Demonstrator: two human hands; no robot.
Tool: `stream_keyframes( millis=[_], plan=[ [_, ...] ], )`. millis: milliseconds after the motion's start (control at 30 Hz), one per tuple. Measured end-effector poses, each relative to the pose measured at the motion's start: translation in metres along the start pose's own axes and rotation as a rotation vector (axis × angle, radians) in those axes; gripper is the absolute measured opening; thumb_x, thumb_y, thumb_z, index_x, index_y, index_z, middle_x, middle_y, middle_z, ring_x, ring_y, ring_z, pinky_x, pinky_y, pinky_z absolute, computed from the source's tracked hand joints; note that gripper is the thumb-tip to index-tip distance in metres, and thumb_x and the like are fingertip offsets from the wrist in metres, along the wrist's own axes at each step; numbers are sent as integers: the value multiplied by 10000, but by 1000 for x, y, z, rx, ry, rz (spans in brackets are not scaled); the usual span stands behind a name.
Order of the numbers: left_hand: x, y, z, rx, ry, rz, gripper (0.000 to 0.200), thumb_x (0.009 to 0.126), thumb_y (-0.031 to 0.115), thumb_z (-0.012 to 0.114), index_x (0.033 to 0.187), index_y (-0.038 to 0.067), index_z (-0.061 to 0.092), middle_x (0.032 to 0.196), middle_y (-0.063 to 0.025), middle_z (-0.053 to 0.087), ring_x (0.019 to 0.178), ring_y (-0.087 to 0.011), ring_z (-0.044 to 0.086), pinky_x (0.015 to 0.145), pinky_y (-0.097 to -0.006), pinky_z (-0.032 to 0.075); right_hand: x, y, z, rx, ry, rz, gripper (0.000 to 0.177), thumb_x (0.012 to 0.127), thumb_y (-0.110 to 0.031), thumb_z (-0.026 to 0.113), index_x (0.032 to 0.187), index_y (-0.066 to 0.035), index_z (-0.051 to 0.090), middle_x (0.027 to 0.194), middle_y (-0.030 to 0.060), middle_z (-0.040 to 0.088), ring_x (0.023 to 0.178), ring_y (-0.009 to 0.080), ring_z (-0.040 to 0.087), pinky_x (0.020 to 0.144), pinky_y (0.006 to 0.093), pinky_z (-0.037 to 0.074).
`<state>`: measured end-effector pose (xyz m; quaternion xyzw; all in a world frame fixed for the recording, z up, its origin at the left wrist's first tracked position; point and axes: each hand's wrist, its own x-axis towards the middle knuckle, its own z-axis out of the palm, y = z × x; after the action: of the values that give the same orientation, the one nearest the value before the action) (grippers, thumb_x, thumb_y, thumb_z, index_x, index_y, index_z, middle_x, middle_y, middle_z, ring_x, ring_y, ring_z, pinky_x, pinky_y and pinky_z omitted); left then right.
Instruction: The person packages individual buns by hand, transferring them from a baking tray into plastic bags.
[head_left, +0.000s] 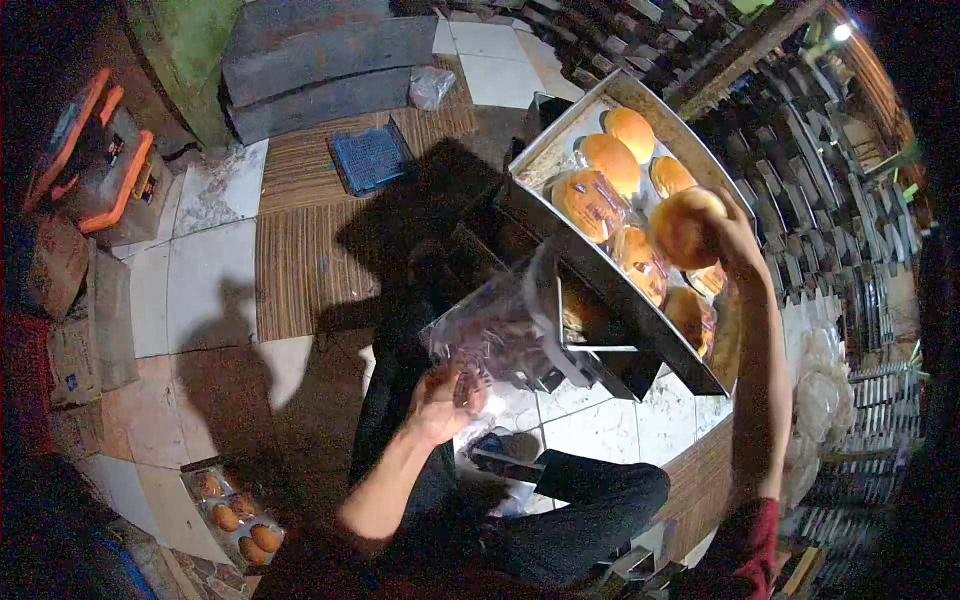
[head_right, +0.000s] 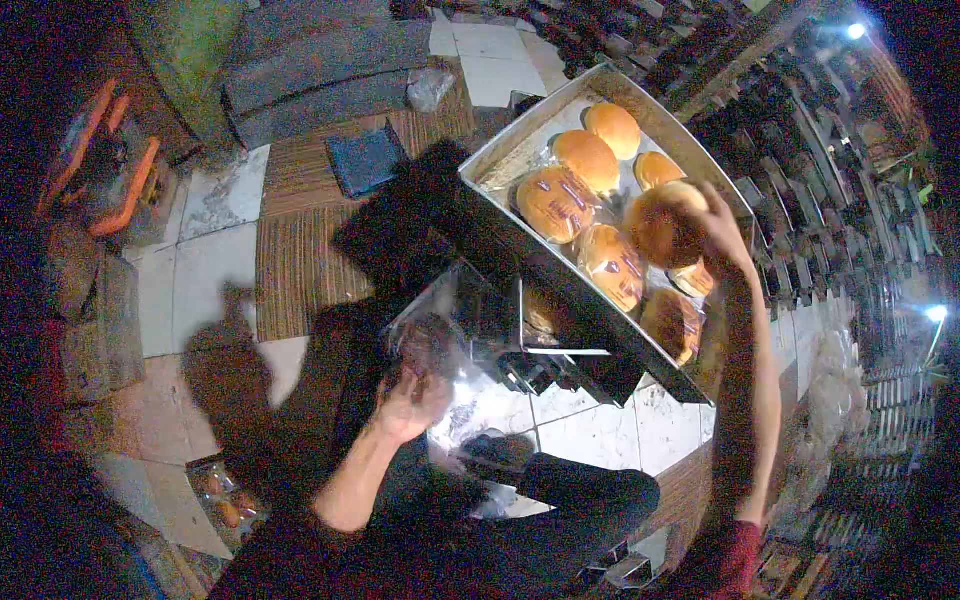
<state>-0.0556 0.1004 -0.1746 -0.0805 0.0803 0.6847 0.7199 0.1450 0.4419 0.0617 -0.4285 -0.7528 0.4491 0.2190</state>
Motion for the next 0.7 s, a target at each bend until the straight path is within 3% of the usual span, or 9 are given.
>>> stream_keyframes(
  millis=[100, 133, 233, 400, 467, 567, 633, 667, 700],
  plan=[
    [-17, 1, 25, 110, 158, -50, 160, 841, 201, 583, 812, 46, 556, 700, -69, 579, 612, -178, 552, 570, -269, 462, -90, -46, 23, 726, 126, 109, 515, 830, -425, 500, 1190, -63, 438, 1110, 127, 536, 966, 252, 568, 822, 395, 479],
    [-23, -4, 43, 381, 29, 135, 111, 842, 143, 581, 811, 38, 562, 727, -64, 598, 656, -146, 574, 601, -265, 476, -122, -50, 33, 745, 257, 130, 536, 832, -451, 486, 1198, -64, 428, 1123, 137, 530, 976, 256, 565, 812, 411, 486],
    [-29, -18, 54, 893, -50, 176, 98, 831, 117, 594, 834, 21, 569, 742, -54, 606, 669, -112, 569, 622, -253, 474, -208, -53, 81, 663, 228, 141, 578, 839, -448, 485, 1230, -31, 398, 1163, 143, 498, 1064, 245, 503, 925, 386, 400],
    [-63, -28, 97, 1268, -286, -59, 289, 787, 175, 661, 1003, 13, 560, 799, -30, 564, 709, -86, 529, 646, -224, 453, -306, -26, 158, 143, 87, 250, 703, 660, -174, 764, 1220, -5, 376, 1077, 104, 503, 995, 189, 505, 880, 304, 415],
    [-72, -19, 110, 1598, -246, -154, 360, 761, 179, 686, 1055, 36, 535, 792, -30, 564, 727, -101, 536, 651, -236, 457, -322, -4, 174, 770, 161, 434, 604, 727, -224, 699, 1198, 16, 404, 1039, 106, 551, 953, 201, 551, 861, 321, 448],
    [-77, -11, 117, 1583, 54, 205, 484, 750, 76, 669, 1171, 28, 435, 989, -64, 564, 860, -131, 548, 729, -249, 464, -328, -2, 185, 1340, 513, 349, 505, 831, -338, 538, 1208, -26, 415, 1103, 119, 538, 1004, 245, 550, 870, 368, 461],
    [-85, -19, 125, 1468, 79, 220, 468, 822, 210, 611, 1200, 30, 399, 1062, -95, 530, 884, -158, 532, 733, -287, 458, -330, -16, 202, 1227, 623, 158, 480, 842, -339, 513, 1209, -44, 417, 1121, 121, 516, 1024, 228, 528, 871, 367, 452],
    [-92, -32, 137, 1194, 267, 384, 452, 855, 279, 547, 1207, 44, 389, 1069, -87, 524, 908, -170, 529, 747, -318, 459, -333, -29, 209, 851, 750, 87, 516, 822, -296, 545, 1233, -43, 365, 1116, 116, 489, 1019, 223, 508, 853, 369, 445],
    [-101, -42, 148, 901, 436, 531, 449, 888, 348, 483, 1215, 58, 379, 1076, -79, 519, 932, -182, 527, 762, -349, 460, -336, -31, 230, 883, 918, 4, 608, 772, -216, 611, 1264, -49, 295, 1092, 111, 471, 1003, 242, 494, 835, 382, 438]
  ],
)
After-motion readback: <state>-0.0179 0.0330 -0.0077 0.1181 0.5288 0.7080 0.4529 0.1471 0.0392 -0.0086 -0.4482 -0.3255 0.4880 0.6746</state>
